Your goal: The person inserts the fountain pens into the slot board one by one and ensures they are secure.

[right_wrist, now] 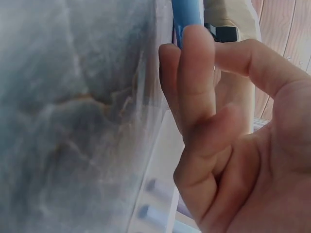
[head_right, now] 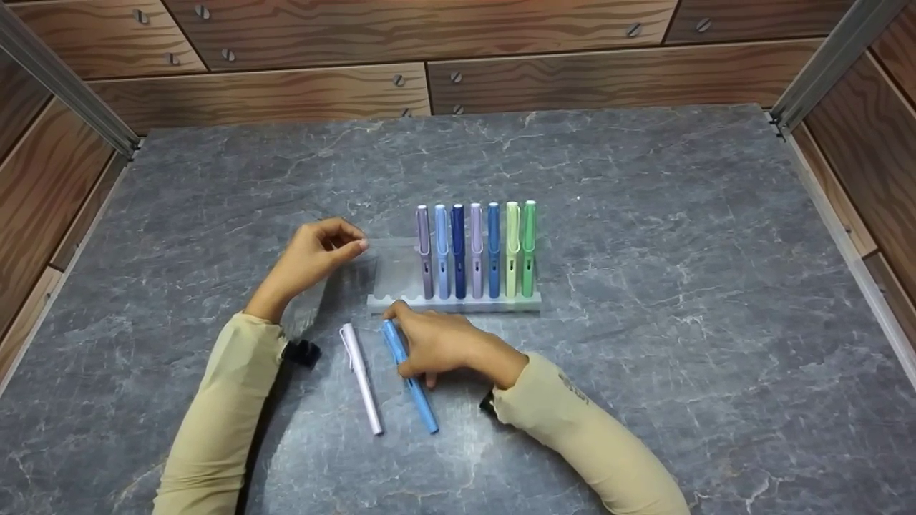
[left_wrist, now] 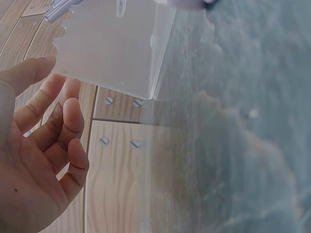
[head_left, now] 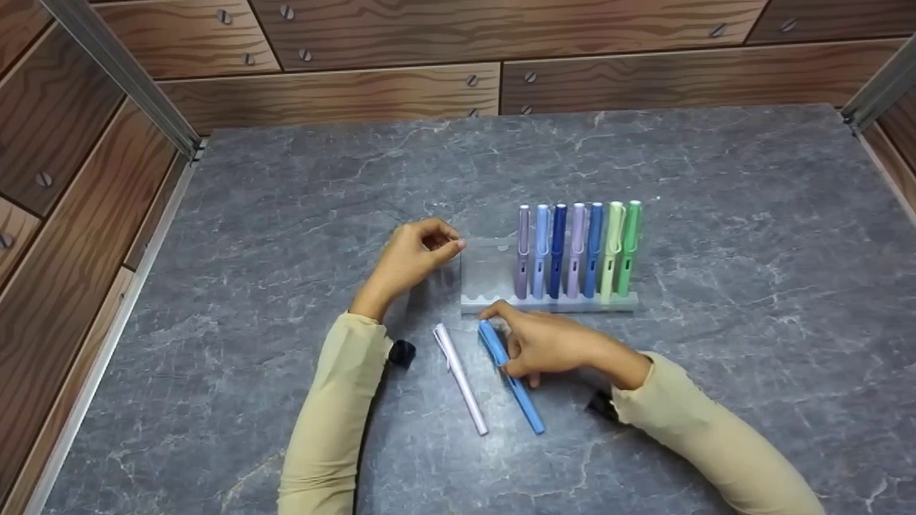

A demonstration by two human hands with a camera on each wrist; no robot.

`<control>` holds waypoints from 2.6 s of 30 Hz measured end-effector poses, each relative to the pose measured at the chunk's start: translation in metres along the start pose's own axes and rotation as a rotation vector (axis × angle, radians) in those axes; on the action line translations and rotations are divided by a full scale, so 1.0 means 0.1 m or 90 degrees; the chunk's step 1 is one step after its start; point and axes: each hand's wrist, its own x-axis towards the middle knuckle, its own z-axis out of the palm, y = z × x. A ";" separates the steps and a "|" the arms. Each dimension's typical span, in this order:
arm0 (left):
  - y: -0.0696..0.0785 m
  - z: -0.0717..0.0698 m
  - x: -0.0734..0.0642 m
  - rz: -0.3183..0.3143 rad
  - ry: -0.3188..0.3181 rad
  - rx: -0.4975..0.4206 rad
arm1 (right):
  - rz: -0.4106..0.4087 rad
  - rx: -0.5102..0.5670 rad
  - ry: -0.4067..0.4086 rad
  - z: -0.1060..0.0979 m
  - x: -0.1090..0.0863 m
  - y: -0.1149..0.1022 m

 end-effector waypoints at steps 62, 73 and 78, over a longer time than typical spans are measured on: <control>0.00 0.00 0.00 0.008 0.007 0.002 | -0.139 0.128 0.310 -0.52 -0.10 -0.07; 0.01 0.00 0.01 0.008 0.006 0.004 | -0.145 0.082 0.397 -0.52 -0.06 0.00; 0.02 0.00 0.00 0.004 0.007 0.004 | -0.144 0.055 0.423 -0.51 -0.04 0.02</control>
